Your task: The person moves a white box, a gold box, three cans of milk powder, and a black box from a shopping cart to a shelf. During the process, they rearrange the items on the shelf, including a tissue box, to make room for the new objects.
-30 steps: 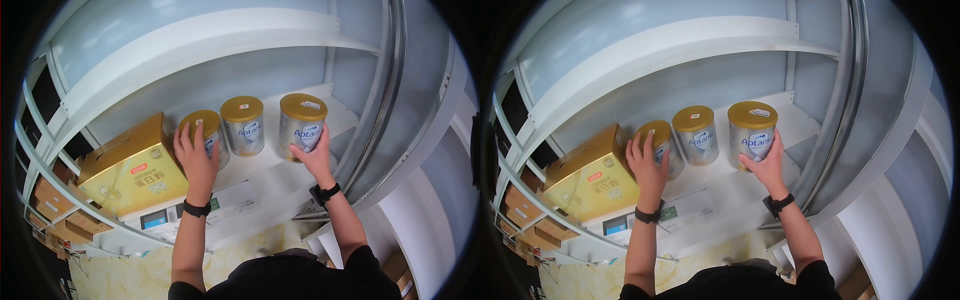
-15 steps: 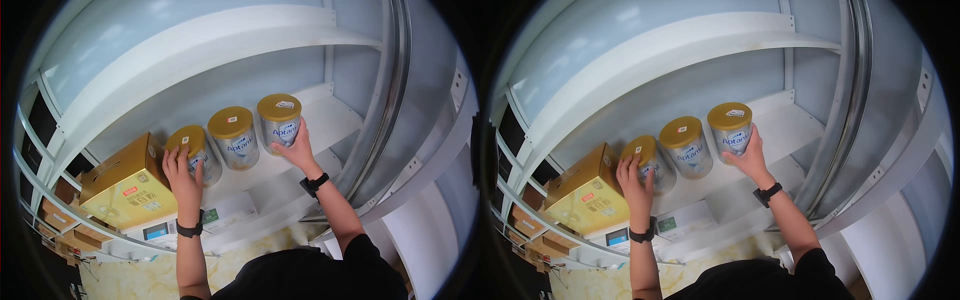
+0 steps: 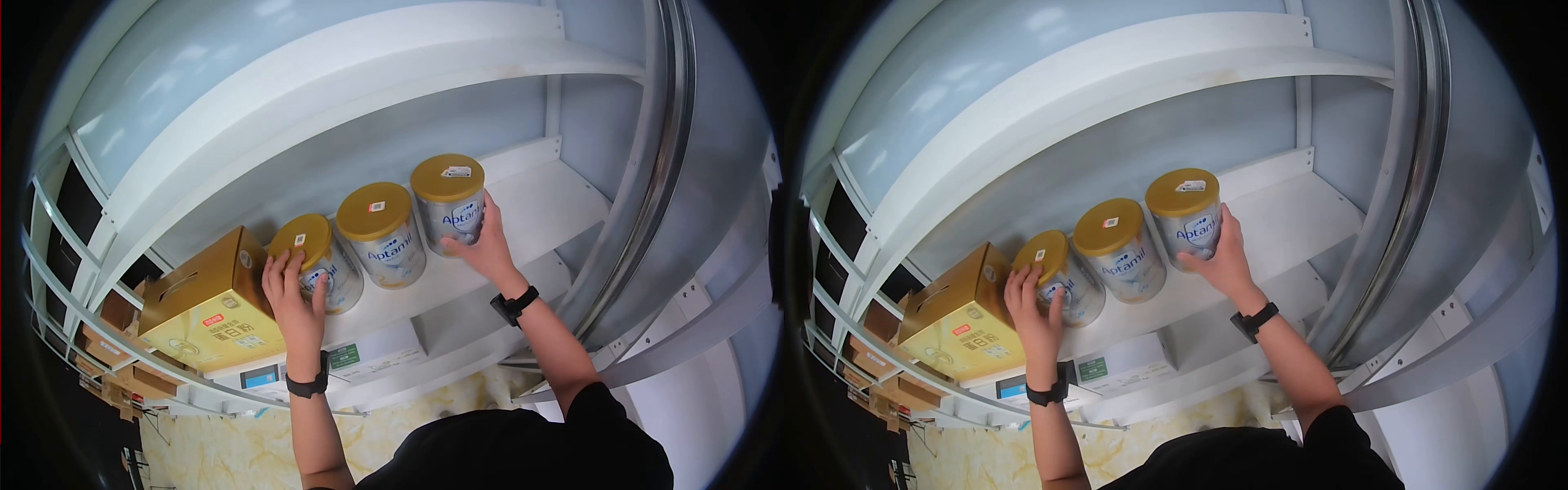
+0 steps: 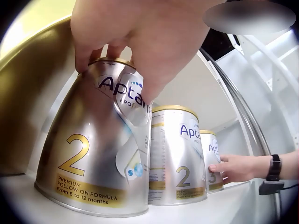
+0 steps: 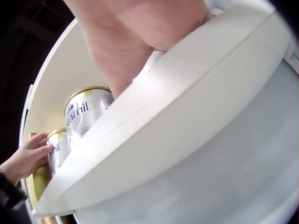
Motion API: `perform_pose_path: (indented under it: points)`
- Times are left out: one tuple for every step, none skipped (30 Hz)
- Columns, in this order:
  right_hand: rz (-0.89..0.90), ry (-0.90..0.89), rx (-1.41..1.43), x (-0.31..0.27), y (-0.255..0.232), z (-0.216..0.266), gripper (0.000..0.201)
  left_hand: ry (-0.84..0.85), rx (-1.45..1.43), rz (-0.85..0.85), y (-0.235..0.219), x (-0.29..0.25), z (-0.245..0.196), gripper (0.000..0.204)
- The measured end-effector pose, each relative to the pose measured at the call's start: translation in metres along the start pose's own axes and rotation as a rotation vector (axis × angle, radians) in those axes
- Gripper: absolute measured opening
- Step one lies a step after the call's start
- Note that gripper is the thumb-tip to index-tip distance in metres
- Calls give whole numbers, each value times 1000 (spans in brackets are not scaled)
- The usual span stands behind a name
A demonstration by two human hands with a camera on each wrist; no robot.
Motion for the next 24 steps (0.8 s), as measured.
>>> perform_pose_path:
  points:
    - [3, 12, 5, 0, 0, 2, 108, -1, 4, -1, 0, 1, 0, 46]
    - [5, 13, 7, 2, 1, 0, 108, 0, 8, -1, 0, 1, -1, 46]
    - [-14, 4, 17, 1, 1, -2, 109, 0, 11, 3, 0, 1, -1, 46]
    - [-32, -1, 24, -1, 1, -2, 111, -3, 12, 15, 1, 0, 0, 46]
    - [-27, 11, 20, -4, 0, -2, 111, 6, 14, 7, 2, 0, 0, 46]
    - [-31, 25, 8, -4, -1, -1, 111, 16, 15, -3, 2, 0, 0, 46]
    - [-36, 34, -3, -4, -2, 1, 111, 13, 13, 3, 3, -1, 0, 46]
    - [-34, 37, -5, -4, -2, 0, 111, 14, 18, 4, 3, 0, -1, 46]
    - [-40, 30, -8, -3, -2, 0, 111, 16, 24, 3, 3, 0, -1, 47]
    - [-44, 24, -11, -3, -2, 0, 111, 15, 25, 4, 3, 1, -1, 47]
    - [-43, 26, -11, -3, -2, 1, 111, 17, 22, 4, 3, 1, -1, 46]
    - [-40, 20, -26, -3, -3, 2, 111, 20, 19, 3, 3, 1, -1, 46]
    - [-38, 14, -41, -3, -4, 2, 112, 19, 19, 4, 3, 0, -2, 46]
    - [-38, 13, -41, -4, -4, 1, 112, 18, 22, -1, 2, 0, -2, 47]
    - [-45, 7, -33, -4, -3, -1, 112, 15, 25, -7, 2, 0, -3, 48]
    - [-49, -1, -24, -4, -2, -2, 112, 9, 26, -10, 2, -1, -4, 48]
    - [-42, -7, -24, -3, -2, -3, 112, 10, 23, -11, 2, -1, -5, 47]
    - [-49, -1, 1, -3, -2, -2, 112, 12, 19, -14, 2, 0, -6, 47]
    - [-55, 6, 26, -4, -2, -2, 113, 8, 23, -18, 1, 1, -6, 47]
    - [-50, 1, 29, -4, -1, -2, 113, 2, 20, -2, 1, 1, -6, 49]
    - [-52, 23, 38, -5, -1, -2, 113, -4, 16, 13, 1, 1, -7, 50]
    - [-53, 43, 47, -5, 0, -3, 114, -9, 19, 8, 3, 0, -6, 50]
    - [-49, 36, 49, -5, 0, -3, 114, -27, -6, -19, 5, -1, -5, 53]
    - [-61, 23, 18, -5, 0, -3, 115, -46, -31, -46, 6, -3, -5, 56]
Point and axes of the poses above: each hand's wrist, its own x-axis towards the middle knuckle, its own y-axis out of the palm, z = x × y, the point moved 3 cm from there along x, towards the middle knuckle, and after that the axes turned 11 degrees about -z, right-handed, at the moved point
